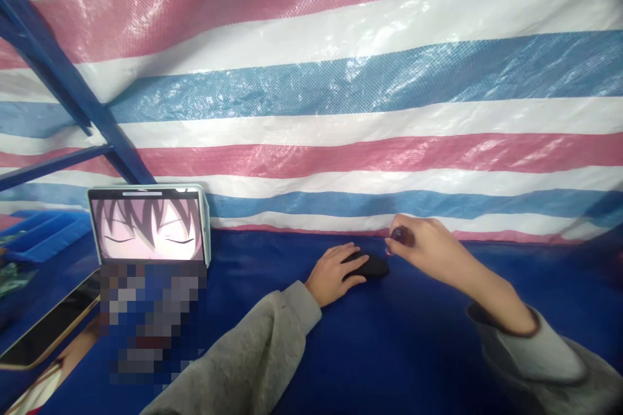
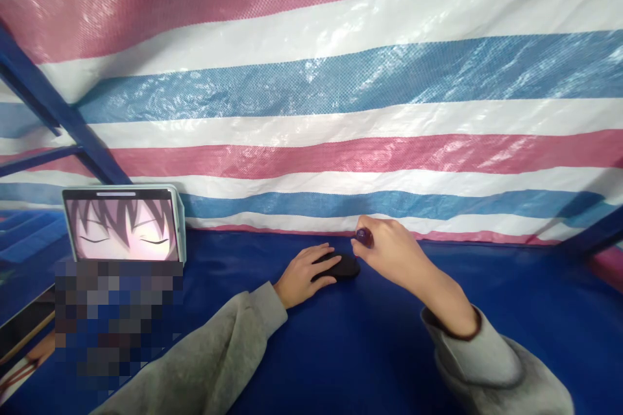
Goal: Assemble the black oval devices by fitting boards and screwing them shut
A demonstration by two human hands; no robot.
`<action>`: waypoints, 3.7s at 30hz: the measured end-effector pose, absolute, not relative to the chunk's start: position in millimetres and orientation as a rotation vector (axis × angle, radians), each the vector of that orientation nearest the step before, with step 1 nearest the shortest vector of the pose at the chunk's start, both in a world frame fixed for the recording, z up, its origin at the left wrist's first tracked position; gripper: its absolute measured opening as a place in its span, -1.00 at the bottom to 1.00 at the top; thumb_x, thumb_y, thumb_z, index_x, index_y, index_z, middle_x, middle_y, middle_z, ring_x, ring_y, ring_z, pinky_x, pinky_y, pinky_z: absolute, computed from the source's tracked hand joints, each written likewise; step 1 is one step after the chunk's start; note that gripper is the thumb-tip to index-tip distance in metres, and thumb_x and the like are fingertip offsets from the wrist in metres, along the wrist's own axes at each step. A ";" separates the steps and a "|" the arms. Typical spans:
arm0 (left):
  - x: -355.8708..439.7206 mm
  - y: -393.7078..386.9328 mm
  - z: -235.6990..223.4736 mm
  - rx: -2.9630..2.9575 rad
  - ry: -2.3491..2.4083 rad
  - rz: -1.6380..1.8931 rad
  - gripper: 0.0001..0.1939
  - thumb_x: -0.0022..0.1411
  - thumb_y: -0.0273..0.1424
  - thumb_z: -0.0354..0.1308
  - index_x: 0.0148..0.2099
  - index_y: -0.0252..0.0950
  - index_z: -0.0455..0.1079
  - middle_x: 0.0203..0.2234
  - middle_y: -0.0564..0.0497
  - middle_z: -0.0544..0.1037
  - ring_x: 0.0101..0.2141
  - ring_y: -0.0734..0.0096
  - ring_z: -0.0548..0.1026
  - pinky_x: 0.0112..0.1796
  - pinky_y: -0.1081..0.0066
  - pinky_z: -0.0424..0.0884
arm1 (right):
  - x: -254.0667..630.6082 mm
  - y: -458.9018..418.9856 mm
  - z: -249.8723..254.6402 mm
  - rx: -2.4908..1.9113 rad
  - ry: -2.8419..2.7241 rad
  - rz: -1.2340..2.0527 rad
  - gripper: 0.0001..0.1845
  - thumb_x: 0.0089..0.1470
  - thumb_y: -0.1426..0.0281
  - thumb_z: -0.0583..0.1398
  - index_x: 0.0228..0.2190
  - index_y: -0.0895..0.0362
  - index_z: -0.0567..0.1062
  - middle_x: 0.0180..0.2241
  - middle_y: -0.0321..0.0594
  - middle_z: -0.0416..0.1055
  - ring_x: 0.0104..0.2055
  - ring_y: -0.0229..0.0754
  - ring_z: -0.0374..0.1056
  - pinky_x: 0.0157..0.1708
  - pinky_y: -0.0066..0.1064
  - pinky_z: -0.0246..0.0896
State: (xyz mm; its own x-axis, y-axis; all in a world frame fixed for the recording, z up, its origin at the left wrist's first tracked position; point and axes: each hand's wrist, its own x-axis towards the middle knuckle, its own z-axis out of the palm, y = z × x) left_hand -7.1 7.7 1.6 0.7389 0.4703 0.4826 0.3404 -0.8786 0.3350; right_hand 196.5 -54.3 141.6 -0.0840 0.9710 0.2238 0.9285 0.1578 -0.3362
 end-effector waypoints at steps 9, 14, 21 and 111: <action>-5.6 5.7 0.6 2.779 0.598 0.822 -0.55 0.35 -0.20 0.05 0.23 -0.17 0.23 0.19 -0.10 0.30 0.23 0.18 0.20 0.21 0.10 0.19 | 200.8 -51.1 131.6 -1.885 -2.087 0.080 -0.74 0.16 0.29 -0.01 -0.37 0.04 0.46 -0.58 -0.27 0.47 -0.50 -0.14 0.40 -0.45 -0.38 0.11; -7.2 2.5 4.1 2.781 0.547 0.775 -0.51 0.35 -0.35 0.02 0.29 -0.24 0.13 0.24 -0.13 0.20 0.28 0.18 0.06 0.24 0.06 0.08 | 200.6 -52.9 132.6 -1.925 -2.115 0.089 -0.75 0.18 0.31 -0.03 -0.34 0.05 0.44 -0.52 -0.23 0.50 -0.44 -0.12 0.42 -0.43 -0.38 0.11; -8.1 3.2 6.1 2.773 0.516 0.731 -0.52 0.37 -0.37 -0.01 0.29 -0.25 0.11 0.26 -0.12 0.18 0.29 0.22 0.04 0.26 0.09 0.05 | 202.1 -54.6 133.3 -1.847 -2.143 0.096 -0.73 0.09 0.44 0.01 -0.30 0.06 0.49 -0.49 -0.23 0.52 -0.41 -0.12 0.43 -0.39 -0.39 0.14; -6.9 5.8 2.2 2.774 0.537 0.741 -0.55 0.39 -0.33 -0.02 0.28 -0.22 0.13 0.22 -0.11 0.24 0.26 0.25 0.13 0.24 0.10 0.09 | 201.7 -56.6 136.7 -1.794 -2.143 0.224 -0.59 0.12 0.44 -0.06 -0.08 0.11 0.46 -0.33 -0.15 0.54 -0.30 -0.12 0.45 -0.29 -0.36 0.24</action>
